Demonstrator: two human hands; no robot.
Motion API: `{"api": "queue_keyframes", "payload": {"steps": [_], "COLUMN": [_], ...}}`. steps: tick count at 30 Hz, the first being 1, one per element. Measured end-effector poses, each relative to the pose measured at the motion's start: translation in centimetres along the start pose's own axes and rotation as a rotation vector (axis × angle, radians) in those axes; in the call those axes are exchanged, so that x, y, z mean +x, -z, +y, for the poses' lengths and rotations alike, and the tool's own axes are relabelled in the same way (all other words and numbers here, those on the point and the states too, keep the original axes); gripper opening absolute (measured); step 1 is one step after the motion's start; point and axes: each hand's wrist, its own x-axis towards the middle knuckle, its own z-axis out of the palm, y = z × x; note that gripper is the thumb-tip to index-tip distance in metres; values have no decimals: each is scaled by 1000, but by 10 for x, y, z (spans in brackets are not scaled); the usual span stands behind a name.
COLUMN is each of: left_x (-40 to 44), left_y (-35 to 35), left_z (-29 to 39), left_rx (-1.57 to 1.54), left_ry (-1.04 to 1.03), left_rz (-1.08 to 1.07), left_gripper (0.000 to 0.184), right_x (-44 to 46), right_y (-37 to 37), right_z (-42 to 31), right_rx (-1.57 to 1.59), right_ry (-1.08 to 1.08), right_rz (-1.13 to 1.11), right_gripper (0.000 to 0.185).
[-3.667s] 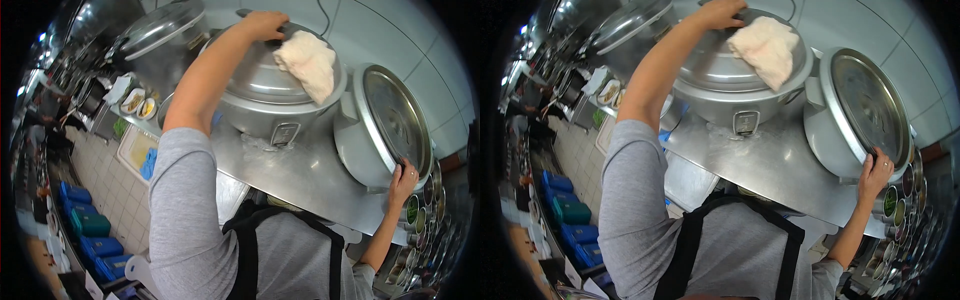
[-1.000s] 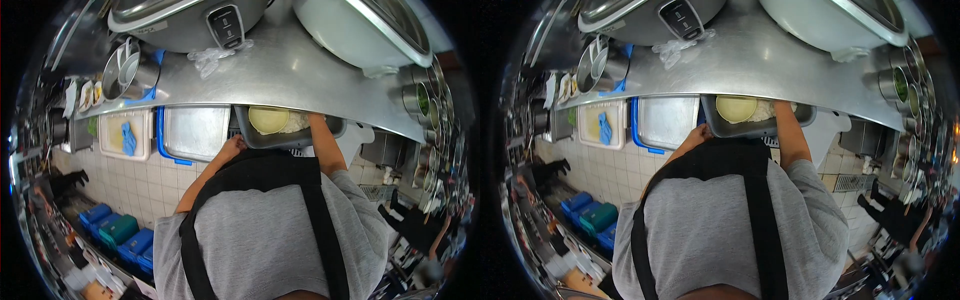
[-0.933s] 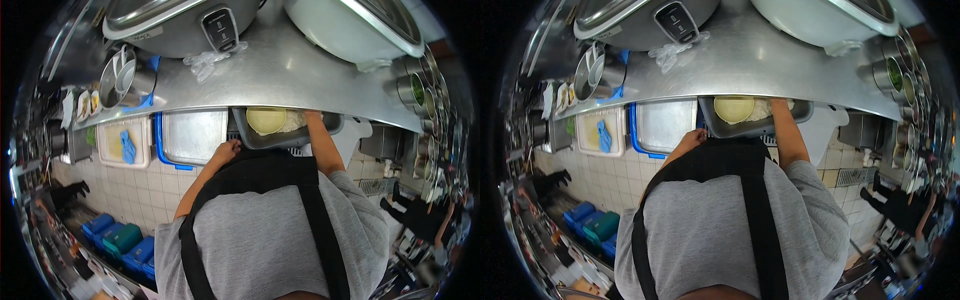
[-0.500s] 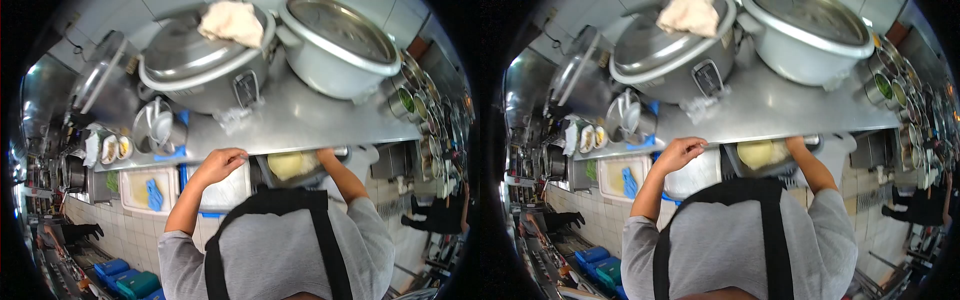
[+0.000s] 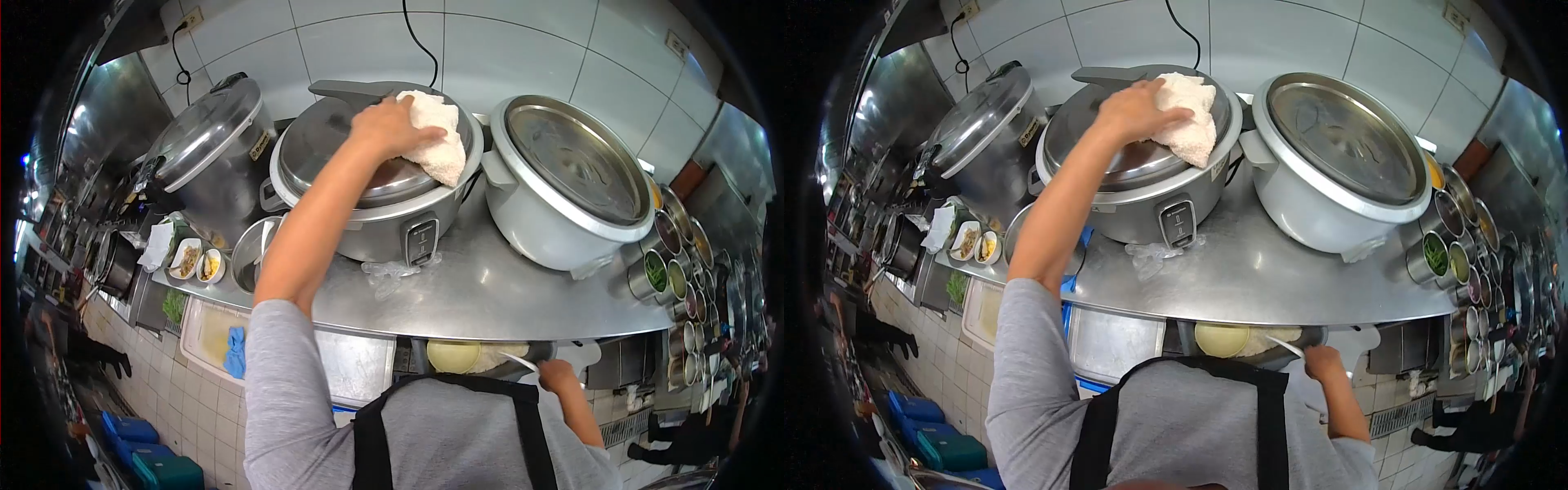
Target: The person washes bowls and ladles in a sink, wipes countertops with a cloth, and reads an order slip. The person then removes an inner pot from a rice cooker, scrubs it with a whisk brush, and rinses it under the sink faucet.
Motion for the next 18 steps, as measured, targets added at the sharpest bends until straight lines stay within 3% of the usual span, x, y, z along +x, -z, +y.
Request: {"api": "queue_keyframes", "payload": {"steps": [1, 4, 5, 8, 10, 13, 16, 17, 18], "left_x": [7, 24, 24, 27, 36, 54, 76, 82, 84], "left_y": [-9, -26, -19, 23, 55, 39, 6, -5, -1], "left_z": [5, 5, 9, -4, -25, -81, -119, -122, -113], "left_rx": [61, -186, -39, -45, 86, 241, 244, 280, 271], "left_ry": [32, -61, -158, -232, -128, -110, -262, -298, -252], "left_rz": [-71, -158, -147, 342, 351, -6, -77, 30, -63], "left_gripper": [53, 48, 41, 38, 44, 60, 69, 72, 71], "right_x": [-19, -58, -68, -73, -76, -73, -75, -77, -78], "right_y": [22, 81, 97, 119, 132, 161, 198, 211, 224], "right_z": [7, 29, 34, 57, 67, 66, 40, 31, 21], "right_rx": [35, 378, 490, 668, 717, 711, 545, 461, 373], "right_ry": [19, 133, 137, 221, 267, 307, 324, 337, 347], "right_rz": [-31, -59, -49, 62, 153, 261, 581, 675, 766], "right_gripper": [24, 26, 27, 25, 27, 36, 39, 39, 39]}}
